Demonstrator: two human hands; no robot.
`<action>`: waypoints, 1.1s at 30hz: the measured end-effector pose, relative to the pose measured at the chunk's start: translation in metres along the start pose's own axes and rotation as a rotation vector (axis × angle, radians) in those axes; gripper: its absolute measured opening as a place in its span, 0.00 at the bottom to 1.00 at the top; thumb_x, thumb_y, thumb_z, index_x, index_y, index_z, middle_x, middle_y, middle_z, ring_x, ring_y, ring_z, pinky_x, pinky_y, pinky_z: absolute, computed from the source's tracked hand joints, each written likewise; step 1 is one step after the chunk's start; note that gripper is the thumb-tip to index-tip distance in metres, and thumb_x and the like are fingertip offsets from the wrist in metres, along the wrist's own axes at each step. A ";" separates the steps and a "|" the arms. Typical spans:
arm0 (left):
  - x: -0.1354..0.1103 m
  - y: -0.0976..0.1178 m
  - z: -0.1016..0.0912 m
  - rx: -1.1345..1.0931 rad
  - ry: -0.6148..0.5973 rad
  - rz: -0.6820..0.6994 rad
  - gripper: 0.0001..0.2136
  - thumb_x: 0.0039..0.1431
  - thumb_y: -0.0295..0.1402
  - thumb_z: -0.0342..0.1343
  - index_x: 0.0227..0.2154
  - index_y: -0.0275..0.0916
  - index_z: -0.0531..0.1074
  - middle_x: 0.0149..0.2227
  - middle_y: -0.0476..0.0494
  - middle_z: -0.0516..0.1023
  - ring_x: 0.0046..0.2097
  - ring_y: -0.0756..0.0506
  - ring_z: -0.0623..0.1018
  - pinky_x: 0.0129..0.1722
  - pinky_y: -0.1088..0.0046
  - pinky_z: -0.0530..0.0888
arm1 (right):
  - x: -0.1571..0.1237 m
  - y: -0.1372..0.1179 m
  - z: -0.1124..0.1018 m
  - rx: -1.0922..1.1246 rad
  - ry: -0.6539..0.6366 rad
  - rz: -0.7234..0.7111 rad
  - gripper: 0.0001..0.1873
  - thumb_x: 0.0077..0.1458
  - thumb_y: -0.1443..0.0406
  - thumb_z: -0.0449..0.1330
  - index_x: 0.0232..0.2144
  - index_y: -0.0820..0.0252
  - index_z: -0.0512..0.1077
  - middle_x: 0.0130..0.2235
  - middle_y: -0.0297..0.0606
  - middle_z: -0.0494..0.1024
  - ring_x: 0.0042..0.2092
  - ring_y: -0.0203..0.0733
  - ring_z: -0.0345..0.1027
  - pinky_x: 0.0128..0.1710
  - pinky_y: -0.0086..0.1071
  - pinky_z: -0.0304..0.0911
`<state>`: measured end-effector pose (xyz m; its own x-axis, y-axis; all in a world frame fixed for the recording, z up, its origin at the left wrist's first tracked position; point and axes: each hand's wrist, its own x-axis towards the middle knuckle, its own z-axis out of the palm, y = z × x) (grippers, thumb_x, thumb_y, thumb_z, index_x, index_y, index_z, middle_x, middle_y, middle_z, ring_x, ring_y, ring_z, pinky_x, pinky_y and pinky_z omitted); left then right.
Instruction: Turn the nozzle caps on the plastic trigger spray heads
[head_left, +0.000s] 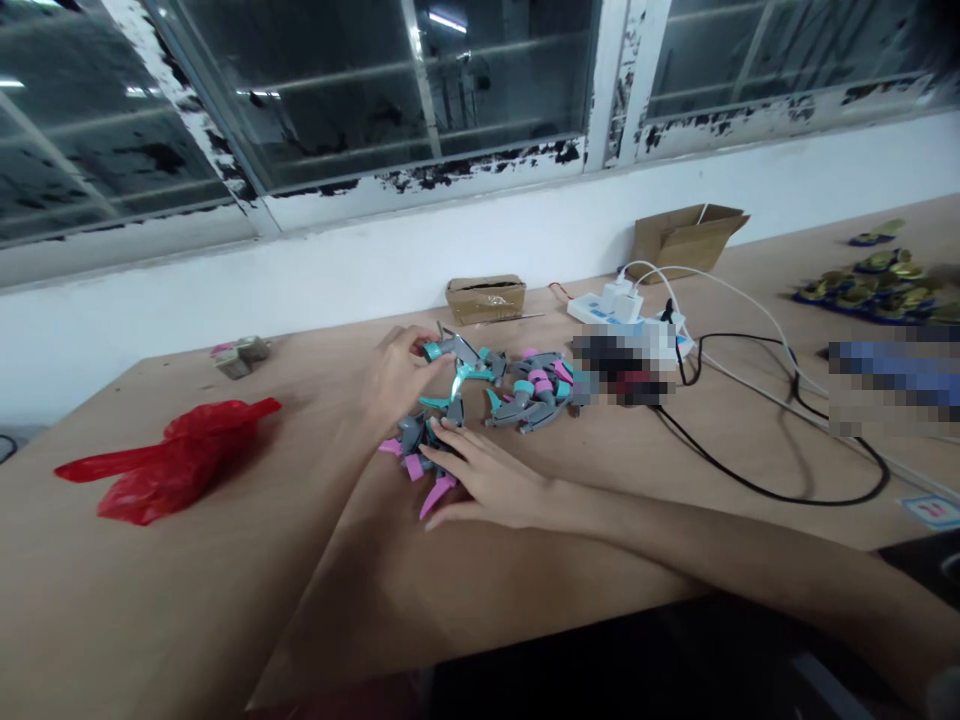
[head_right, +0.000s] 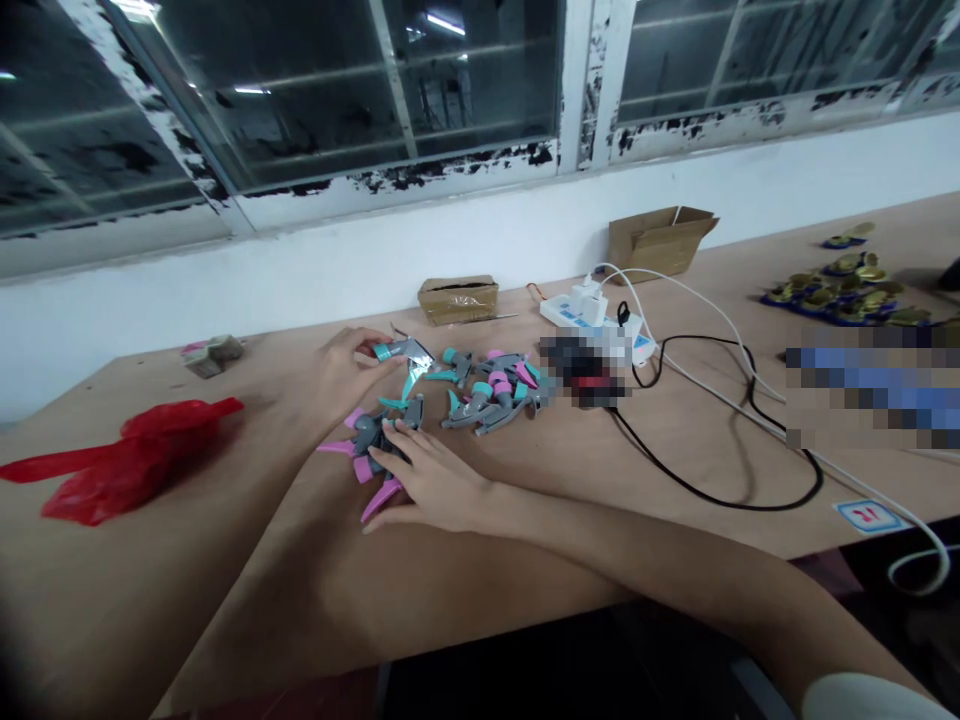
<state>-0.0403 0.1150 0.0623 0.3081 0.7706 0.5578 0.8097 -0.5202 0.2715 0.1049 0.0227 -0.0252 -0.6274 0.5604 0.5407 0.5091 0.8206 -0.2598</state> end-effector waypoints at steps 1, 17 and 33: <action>-0.010 0.010 -0.006 -0.054 0.007 0.002 0.13 0.53 0.40 0.56 0.38 0.39 0.71 0.37 0.46 0.73 0.37 0.47 0.73 0.40 0.72 0.70 | -0.006 -0.001 -0.011 0.008 0.037 -0.054 0.37 0.49 0.47 0.55 0.53 0.68 0.61 0.58 0.52 0.60 0.60 0.50 0.50 0.58 0.43 0.53; -0.110 0.100 0.039 -0.674 -0.314 -0.343 0.15 0.48 0.42 0.60 0.34 0.40 0.64 0.28 0.50 0.72 0.31 0.48 0.74 0.27 0.73 0.71 | -0.069 0.029 -0.075 0.056 0.029 0.162 0.22 0.50 0.53 0.58 0.46 0.54 0.66 0.39 0.34 0.77 0.43 0.39 0.69 0.58 0.47 0.37; -0.112 0.083 0.048 -1.168 -0.550 -0.553 0.12 0.47 0.31 0.60 0.33 0.39 0.63 0.32 0.50 0.70 0.31 0.51 0.75 0.26 0.77 0.73 | -0.075 0.050 -0.069 0.386 -0.032 0.242 0.20 0.46 0.55 0.62 0.43 0.49 0.71 0.40 0.31 0.77 0.44 0.39 0.69 0.55 0.47 0.46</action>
<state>0.0165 0.0036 -0.0155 0.4641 0.8755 -0.1346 0.0961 0.1012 0.9902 0.2183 0.0143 -0.0239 -0.5381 0.7396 0.4043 0.3901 0.6437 -0.6584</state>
